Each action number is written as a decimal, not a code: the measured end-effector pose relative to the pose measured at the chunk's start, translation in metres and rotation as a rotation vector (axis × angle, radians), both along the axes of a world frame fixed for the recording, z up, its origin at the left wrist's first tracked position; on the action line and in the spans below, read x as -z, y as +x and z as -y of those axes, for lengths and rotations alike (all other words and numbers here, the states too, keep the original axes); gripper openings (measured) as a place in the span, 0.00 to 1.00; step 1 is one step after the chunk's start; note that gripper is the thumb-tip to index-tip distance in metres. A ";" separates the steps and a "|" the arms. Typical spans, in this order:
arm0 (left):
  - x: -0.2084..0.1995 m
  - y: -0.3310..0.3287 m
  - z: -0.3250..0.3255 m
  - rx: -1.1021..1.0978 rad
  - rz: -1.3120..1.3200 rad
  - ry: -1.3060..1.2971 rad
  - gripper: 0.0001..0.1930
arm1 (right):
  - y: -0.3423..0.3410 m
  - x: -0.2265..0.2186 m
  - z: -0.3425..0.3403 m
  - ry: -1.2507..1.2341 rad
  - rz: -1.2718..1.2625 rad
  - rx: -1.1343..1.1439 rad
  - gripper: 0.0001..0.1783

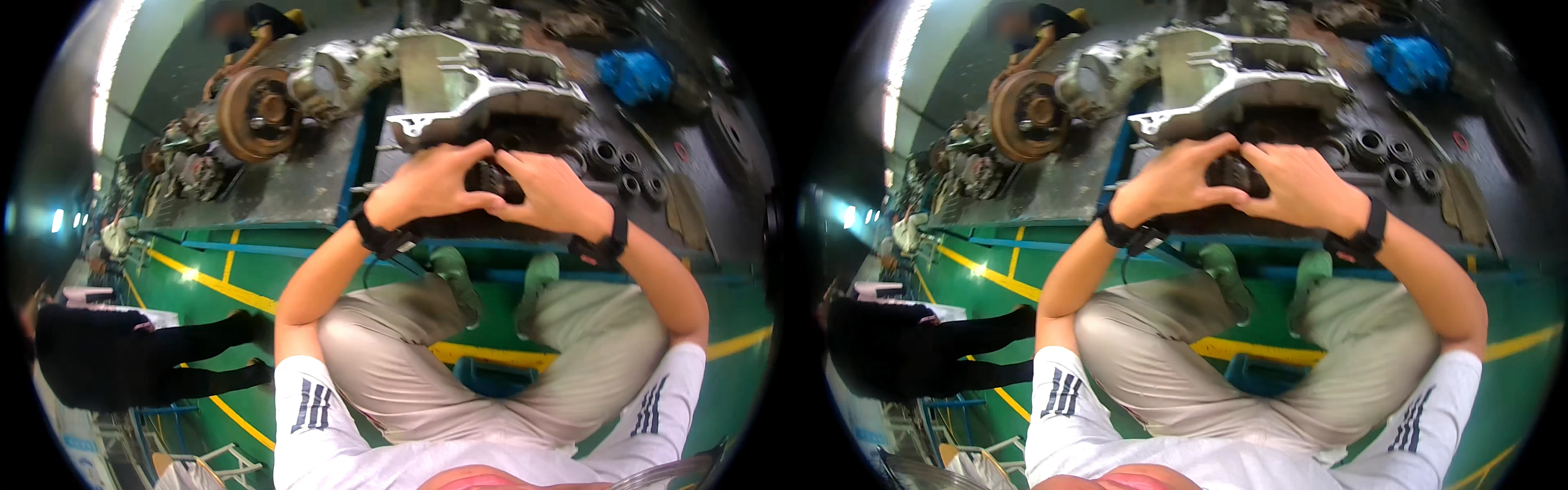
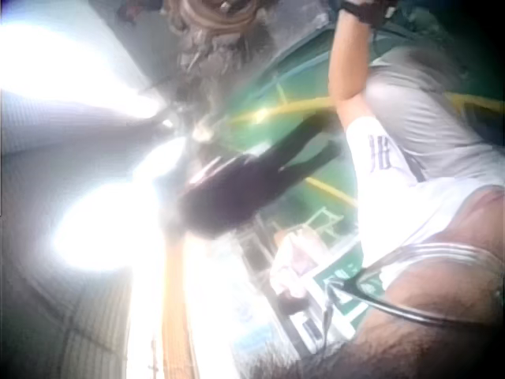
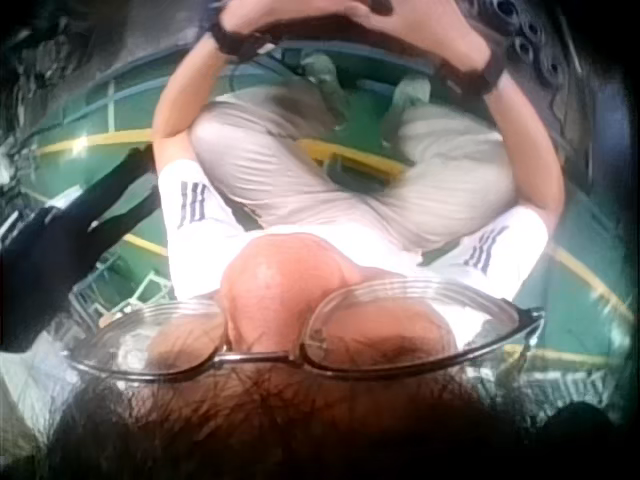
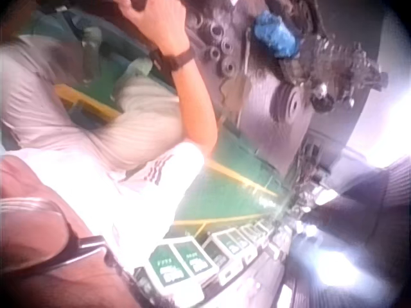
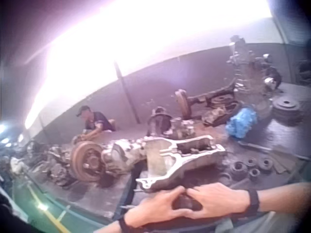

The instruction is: The person assembles a gearbox by sliding gears, bearings, and sync rings onto a metal shaft by hand, then positions the shaft assembly and other individual gears into a metal housing.

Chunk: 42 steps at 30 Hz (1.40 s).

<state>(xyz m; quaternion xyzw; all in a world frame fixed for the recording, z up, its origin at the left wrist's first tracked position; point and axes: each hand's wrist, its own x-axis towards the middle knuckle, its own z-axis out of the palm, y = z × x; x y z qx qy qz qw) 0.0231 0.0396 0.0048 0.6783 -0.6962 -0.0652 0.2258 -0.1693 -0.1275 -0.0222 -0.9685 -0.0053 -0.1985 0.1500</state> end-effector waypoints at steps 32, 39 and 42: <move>0.025 0.008 0.012 -0.022 0.216 -0.011 0.40 | -0.093 -0.022 0.099 0.137 -0.586 0.262 0.45; 0.020 0.006 0.000 -0.033 0.168 -0.047 0.39 | -0.087 -0.042 0.068 0.188 -0.431 0.296 0.32; 0.013 0.010 -0.020 -0.049 0.163 -0.024 0.39 | -0.083 -0.050 0.060 0.201 -0.503 0.279 0.29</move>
